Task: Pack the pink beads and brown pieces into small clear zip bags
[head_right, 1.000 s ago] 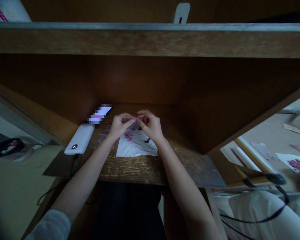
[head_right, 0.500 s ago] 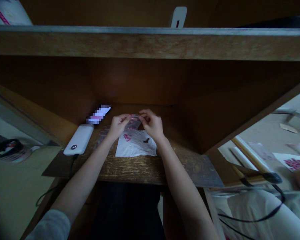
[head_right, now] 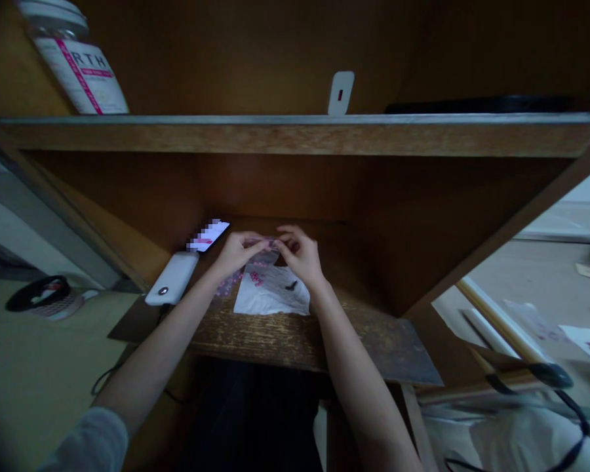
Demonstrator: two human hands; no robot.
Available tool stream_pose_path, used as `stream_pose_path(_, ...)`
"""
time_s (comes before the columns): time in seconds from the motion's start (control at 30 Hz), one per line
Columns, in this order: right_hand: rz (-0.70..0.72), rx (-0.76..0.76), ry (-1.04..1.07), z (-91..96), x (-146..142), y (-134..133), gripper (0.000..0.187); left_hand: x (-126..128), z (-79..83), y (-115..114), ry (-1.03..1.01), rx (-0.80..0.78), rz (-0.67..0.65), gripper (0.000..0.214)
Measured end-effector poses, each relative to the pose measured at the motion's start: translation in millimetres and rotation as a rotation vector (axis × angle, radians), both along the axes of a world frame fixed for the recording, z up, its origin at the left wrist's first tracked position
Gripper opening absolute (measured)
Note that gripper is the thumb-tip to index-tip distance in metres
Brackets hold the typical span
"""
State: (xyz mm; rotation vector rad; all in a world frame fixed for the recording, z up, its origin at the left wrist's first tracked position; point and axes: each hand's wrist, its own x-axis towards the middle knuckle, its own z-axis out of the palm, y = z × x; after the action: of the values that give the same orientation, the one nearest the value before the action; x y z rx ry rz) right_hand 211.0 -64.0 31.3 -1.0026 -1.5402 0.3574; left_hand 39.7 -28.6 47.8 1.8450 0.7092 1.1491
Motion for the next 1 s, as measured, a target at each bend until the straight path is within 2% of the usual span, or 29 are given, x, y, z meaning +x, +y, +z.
stream_pose_path(0.23,0.135,-0.019,-0.002,5.9,-19,-14,0.036,-19,6.0,-22,-0.068,-0.065,0.049,0.023)
stream_pose_path(0.4,0.090,-0.071,-0.077,-3.0,-7,-3,0.038,-58,15.2,-23,-0.366,-0.221,0.270,0.020)
stream_pose_path(0.5,-0.035,-0.131,-0.162,-15.8,15,13,0.026,-79,12.5,-25,-0.248,-0.416,0.231,0.021)
stream_pose_path(0.57,-0.117,-0.191,-0.208,-24.5,32,21,0.023,-90,3.1,-28,-0.135,-0.517,0.226,0.029)
stream_pose_path(0.63,-0.169,-0.264,-0.264,-32.3,51,27,0.021,-98,-11.6,-28,-0.049,-0.551,0.265,0.037)
stream_pose_path(0.7,-0.238,-0.338,-0.306,-39.4,69,30,0.019,-103,-28.6,-26,0.041,-0.472,0.294,0.042)
stream_pose_path(0.83,-0.376,-0.436,-0.318,-54.4,101,33,0.018,-105,-54.5,-25,0.238,-0.056,0.495,0.031)
stream_pose_path(0.93,-0.409,-0.491,-0.309,-65.5,117,34,0.024,-100,-59.4,-30,0.491,0.259,0.609,0.035)
stream_pose_path(1.0,-0.415,-0.510,-0.315,-71.3,122,35,0.029,-97,-58.2,-36,0.640,0.401,0.638,0.042)
